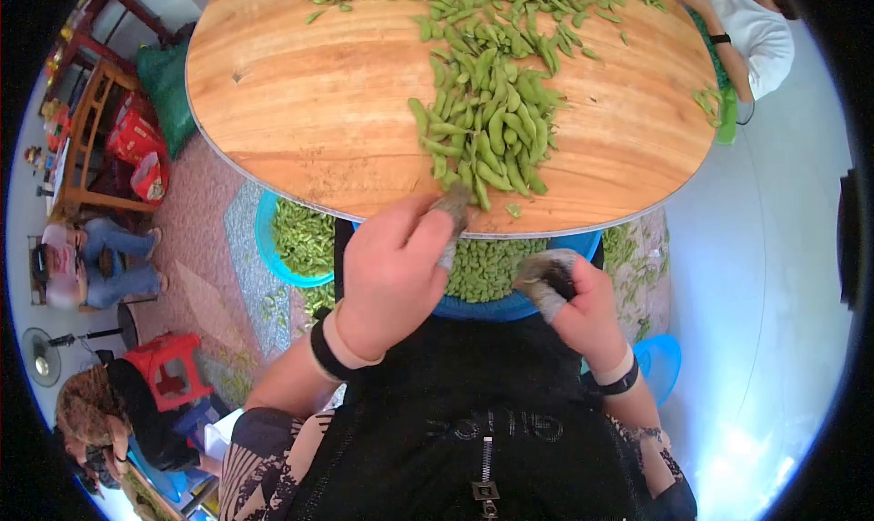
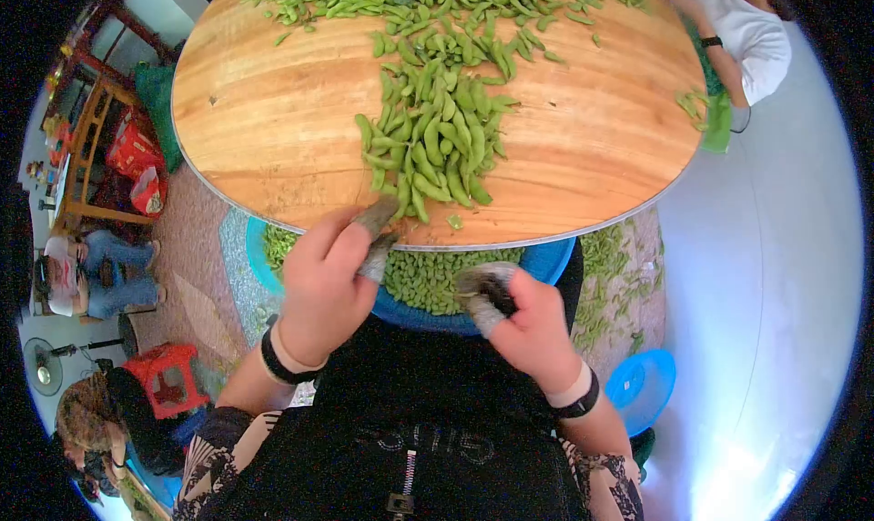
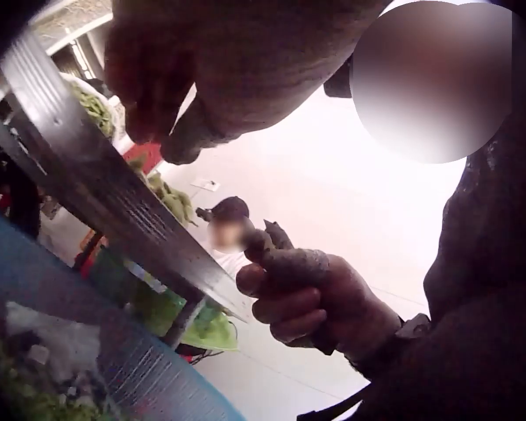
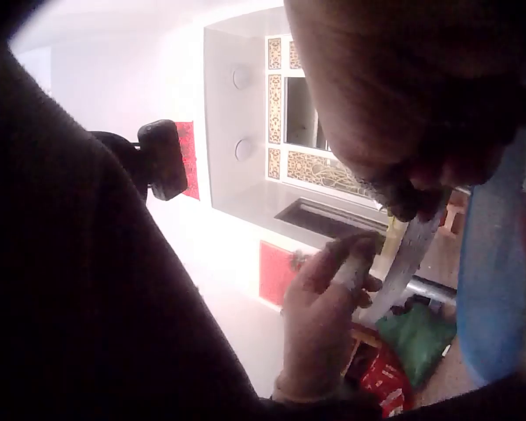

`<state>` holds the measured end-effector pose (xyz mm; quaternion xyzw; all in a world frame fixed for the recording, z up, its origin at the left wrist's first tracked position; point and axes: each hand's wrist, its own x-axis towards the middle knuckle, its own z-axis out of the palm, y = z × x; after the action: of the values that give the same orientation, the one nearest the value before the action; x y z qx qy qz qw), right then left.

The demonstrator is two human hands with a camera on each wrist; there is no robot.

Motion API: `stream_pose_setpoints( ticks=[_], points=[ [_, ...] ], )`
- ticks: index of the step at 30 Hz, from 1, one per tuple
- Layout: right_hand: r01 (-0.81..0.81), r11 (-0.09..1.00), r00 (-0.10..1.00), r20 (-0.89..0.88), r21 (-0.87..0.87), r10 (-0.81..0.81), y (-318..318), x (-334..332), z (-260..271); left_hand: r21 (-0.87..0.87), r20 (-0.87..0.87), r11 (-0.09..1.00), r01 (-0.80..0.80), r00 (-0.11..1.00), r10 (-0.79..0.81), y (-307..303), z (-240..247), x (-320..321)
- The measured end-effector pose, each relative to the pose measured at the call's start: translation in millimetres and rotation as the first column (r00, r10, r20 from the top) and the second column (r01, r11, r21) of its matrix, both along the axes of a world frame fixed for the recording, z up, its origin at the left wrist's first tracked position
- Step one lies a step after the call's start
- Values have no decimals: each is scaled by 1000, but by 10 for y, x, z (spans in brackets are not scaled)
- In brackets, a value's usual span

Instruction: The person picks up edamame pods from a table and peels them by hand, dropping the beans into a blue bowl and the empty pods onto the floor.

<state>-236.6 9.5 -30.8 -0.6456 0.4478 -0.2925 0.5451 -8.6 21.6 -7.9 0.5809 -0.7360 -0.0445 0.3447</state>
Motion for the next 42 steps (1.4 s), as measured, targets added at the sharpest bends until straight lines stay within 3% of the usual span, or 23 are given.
stream_pose_setpoints(
  ticks=[2, 3, 5, 7, 8, 10, 14, 18, 19, 21, 22, 24, 25, 27, 28, 30, 32, 34, 36, 37, 39, 41, 42],
  points=[
    [199, 979, 979, 39, 54, -201, 26, -209, -10, -3, 63, 998, 57, 996, -56, -130, 43, -91],
    [249, 968, 968, -23, 23, -248, 30, -378, -65, -106, 108, 990, 94, 991, -83, -214, -73, -103],
    [301, 954, 950, -89, -10, -300, 38, -726, -89, -89, 157, 986, 141, 979, -126, -282, -33, -116],
    [405, 912, 819, -415, -72, -396, 52, -996, -37, -68, 205, 980, 186, 964, -168, -330, 13, -121],
    [408, 910, 816, -418, -71, -399, 79, -1112, -71, -73, 236, 976, 207, 954, -184, -350, 34, -117],
    [353, 854, 655, -551, -382, -517, 112, -1214, -137, -80, 270, 969, 232, 941, -203, -389, 32, -110],
    [283, 867, 576, -650, -411, -496, 151, -1219, -248, -122, -22, 973, 197, 979, -201, -452, 52, -133],
    [212, 902, 592, -685, -376, -425, 105, -902, -235, -114, -303, 980, 162, 934, -189, -502, 191, -111],
    [197, 896, 682, -601, -399, -418, 85, -813, -204, -114, -300, 980, 163, 935, -190, -500, 186, -123],
    [174, 897, 809, -459, -407, -366, 38, -645, -141, -50, -748, 985, 167, 647, -148, -482, 161, -158],
    [175, 898, 812, -457, -405, -364, 12, -556, -99, -48, -746, 985, 166, 650, -146, -464, 165, -154],
    [98, 874, 899, -333, -477, -283, -44, -374, -1, 27, -864, 971, 236, 494, -96, -423, 185, -136],
    [103, 873, 901, -328, -477, -285, -70, -287, 43, 27, -861, 971, 238, 499, -98, -403, 193, -149],
    [79, 854, 955, -206, -515, -213, -124, -132, 111, 185, -957, 921, 343, 276, 90, -349, 205, -181],
    [82, 854, 956, -202, -515, -213, -146, -74, 122, 186, -956, 921, 342, 280, 89, -321, 224, -183],
    [125, 916, 989, -26, -381, -146, -186, 31, 140, 341, -921, 709, 617, 67, 384, -257, 263, -183],
    [157, 945, 987, 81, -288, -139, -227, 107, 237, 343, -925, 695, 631, 101, 366, -172, 158, -284],
    [90, 996, 990, 109, 26, -92, -268, 120, 338, 304, -939, 645, 702, 106, 326, -117, 72, -336],
    [57, 991, 982, 175, 124, -78, -283, 89, 314, 284, -948, 634, 719, 113, 297, -104, 37, -333],
    [17, 976, 968, 240, 218, -70, -289, 73, 298, 323, -908, 625, 711, 47, 416, -76, 38, -338],
    [21, 982, 956, 284, 188, -75, -277, 53, 272, 364, -849, 610, 704, -20, 528, -60, 30, -315],
    [32, 987, 942, 324, 161, -83, -262, 25, 212, 312, -825, 358, 880, 64, 561, -53, -1, -238],
    [14, 997, 947, 320, 70, -36, -266, 13, 157, 313, -824, 355, 881, 66, 563, -49, -5, -238]
  ],
)
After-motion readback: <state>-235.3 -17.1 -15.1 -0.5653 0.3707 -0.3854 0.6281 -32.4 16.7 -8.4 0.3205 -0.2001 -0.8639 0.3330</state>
